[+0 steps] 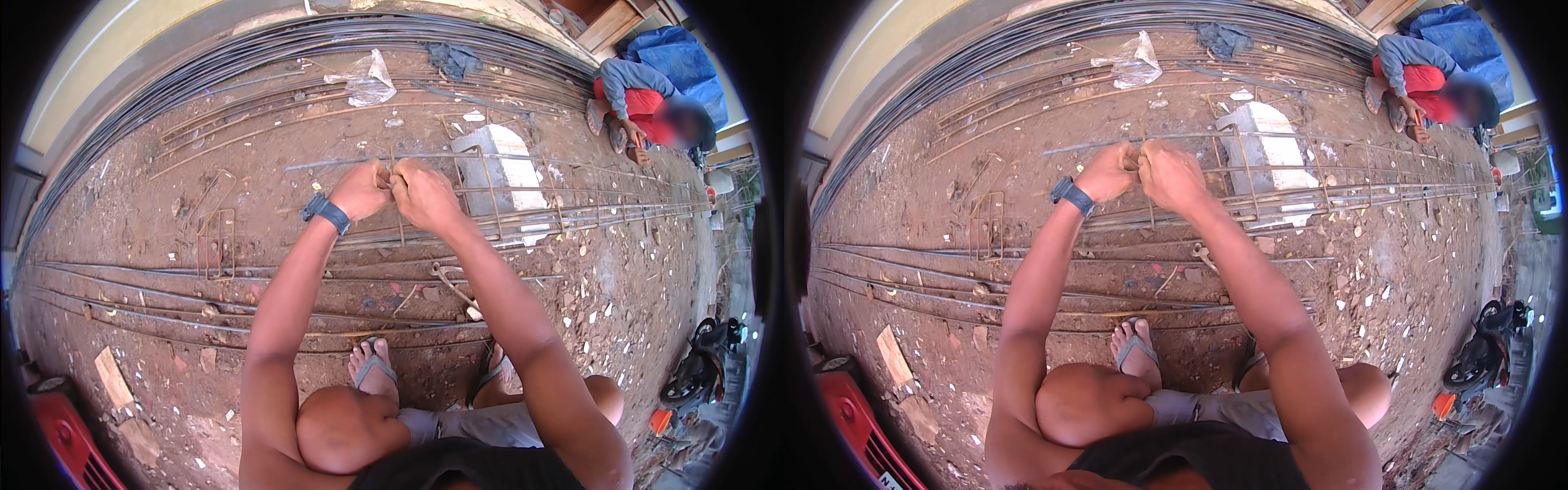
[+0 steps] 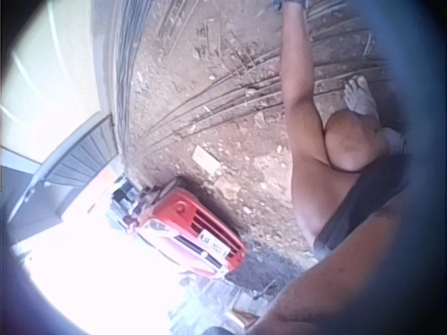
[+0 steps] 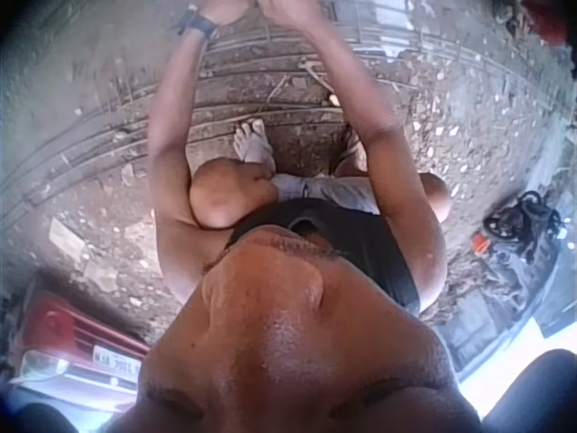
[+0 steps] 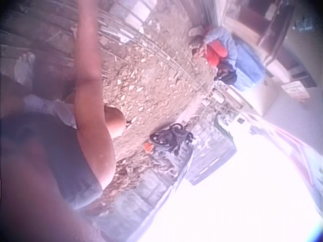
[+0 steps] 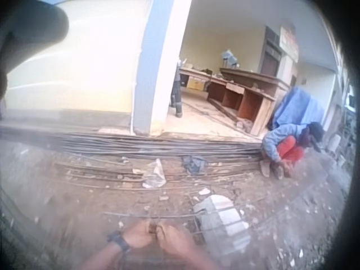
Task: The person ties rebar pieces together using wire and a manual twisting tool to form a rectangular rebar cage. They repeatedly wrap wire around intersecting bars and twist it to secure the joints, working along the length of the cage on the ground.
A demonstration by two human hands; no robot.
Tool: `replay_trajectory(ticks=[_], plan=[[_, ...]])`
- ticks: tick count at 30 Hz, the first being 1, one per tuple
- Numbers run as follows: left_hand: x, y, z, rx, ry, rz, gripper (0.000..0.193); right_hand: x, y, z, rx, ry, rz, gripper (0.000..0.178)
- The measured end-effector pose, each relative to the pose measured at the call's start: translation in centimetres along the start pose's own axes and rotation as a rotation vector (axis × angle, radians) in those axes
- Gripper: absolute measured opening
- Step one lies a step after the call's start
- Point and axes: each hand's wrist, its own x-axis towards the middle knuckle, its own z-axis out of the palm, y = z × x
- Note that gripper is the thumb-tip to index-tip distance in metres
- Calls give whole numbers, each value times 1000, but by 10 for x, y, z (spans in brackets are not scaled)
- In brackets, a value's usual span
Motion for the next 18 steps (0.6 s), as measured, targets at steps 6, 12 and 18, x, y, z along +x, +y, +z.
replay_trajectory(ticks=[6,12,18], plan=[[3,12,-11,37,-172,-138,9,7,4,14,-65,67,12,16],[6,12,-17,28,-194,-200,10,12,4,22,-131,128,-75,15],[5,42,-22,91,-262,-282,15,9,17,22,132,149,-4,10]])
